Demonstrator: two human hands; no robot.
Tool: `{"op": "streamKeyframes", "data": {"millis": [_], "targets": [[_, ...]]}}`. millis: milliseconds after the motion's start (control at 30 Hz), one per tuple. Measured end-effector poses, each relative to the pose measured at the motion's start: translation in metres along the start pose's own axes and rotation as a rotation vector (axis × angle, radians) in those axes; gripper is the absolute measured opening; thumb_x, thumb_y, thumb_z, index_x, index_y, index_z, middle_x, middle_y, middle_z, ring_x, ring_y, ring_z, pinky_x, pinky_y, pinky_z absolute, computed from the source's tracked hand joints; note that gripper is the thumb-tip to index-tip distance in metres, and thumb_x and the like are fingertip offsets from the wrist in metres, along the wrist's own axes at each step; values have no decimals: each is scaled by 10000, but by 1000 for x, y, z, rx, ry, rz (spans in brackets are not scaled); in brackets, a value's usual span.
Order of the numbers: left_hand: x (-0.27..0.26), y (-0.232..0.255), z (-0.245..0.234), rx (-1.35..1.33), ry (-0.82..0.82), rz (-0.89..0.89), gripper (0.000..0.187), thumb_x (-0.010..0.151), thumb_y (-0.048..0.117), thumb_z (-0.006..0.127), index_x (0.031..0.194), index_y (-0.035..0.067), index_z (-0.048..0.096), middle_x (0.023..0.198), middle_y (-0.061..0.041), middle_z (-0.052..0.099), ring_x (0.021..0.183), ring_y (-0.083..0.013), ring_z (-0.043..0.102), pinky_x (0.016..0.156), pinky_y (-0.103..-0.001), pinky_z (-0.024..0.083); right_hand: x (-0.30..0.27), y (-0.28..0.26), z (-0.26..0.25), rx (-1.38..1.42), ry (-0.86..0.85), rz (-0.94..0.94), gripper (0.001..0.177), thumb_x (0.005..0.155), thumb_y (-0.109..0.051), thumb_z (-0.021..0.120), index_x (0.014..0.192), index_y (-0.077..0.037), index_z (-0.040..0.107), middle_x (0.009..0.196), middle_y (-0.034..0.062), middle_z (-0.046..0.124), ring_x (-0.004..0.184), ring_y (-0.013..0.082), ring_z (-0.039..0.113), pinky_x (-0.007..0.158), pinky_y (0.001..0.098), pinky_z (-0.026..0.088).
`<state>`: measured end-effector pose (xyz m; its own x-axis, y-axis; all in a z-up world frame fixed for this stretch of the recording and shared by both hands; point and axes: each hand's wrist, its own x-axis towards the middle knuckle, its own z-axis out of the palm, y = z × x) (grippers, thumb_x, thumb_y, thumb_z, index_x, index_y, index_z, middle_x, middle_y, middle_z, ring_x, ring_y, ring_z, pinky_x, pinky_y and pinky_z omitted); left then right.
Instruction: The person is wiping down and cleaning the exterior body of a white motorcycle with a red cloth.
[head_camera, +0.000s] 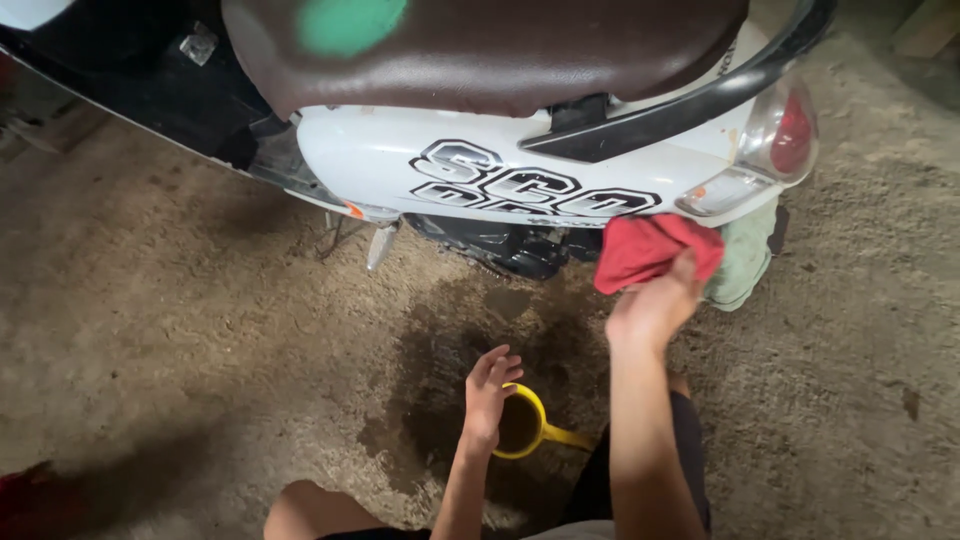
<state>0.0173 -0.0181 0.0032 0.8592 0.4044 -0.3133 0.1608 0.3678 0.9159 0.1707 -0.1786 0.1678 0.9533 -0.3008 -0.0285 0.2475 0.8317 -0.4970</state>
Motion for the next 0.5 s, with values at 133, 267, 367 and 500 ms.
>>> {"op": "streamKeyframes", "data": {"millis": [133, 267, 367, 500], "targets": [[3, -1, 9, -7, -29, -37, 445, 1001, 299, 551, 1380, 71, 597, 1203, -74, 738, 1031, -168, 695, 842, -319, 539, -14, 58, -12, -482, 11, -100, 531, 1110, -149, 490, 1568, -48, 242, 1556, 181, 368, 1315, 227, 448, 1120, 396, 380], [8, -16, 13, -4, -42, -32, 446, 994, 290, 554, 1374, 62, 606, 1188, -78, 746, 1014, -167, 693, 827, -317, 528, -57, 56, 32, -707, -134, 51, 760, 1049, -128, 455, 1662, -204, 12, 1721, 169, 98, 1502, 266, 312, 1188, 390, 345], [8, -11, 11, 9, -40, -39, 442, 991, 289, 555, 1369, 67, 608, 1182, -72, 747, 1010, -167, 697, 827, -318, 532, -54, 51, 31, -696, -105, 208, 804, 1038, -119, 424, 1727, -213, 22, 1767, 137, 241, 1208, 590, 468, 950, 683, 399], [4, -13, 10, 5, -37, -50, 433, 991, 283, 557, 1362, 65, 612, 1177, -71, 745, 1009, -168, 699, 829, -320, 537, -6, 38, -2, -846, -106, -314, 714, 1067, -59, 461, 1661, -36, 66, 1723, 218, 240, 1597, 302, 186, 1285, 405, 118]]}}
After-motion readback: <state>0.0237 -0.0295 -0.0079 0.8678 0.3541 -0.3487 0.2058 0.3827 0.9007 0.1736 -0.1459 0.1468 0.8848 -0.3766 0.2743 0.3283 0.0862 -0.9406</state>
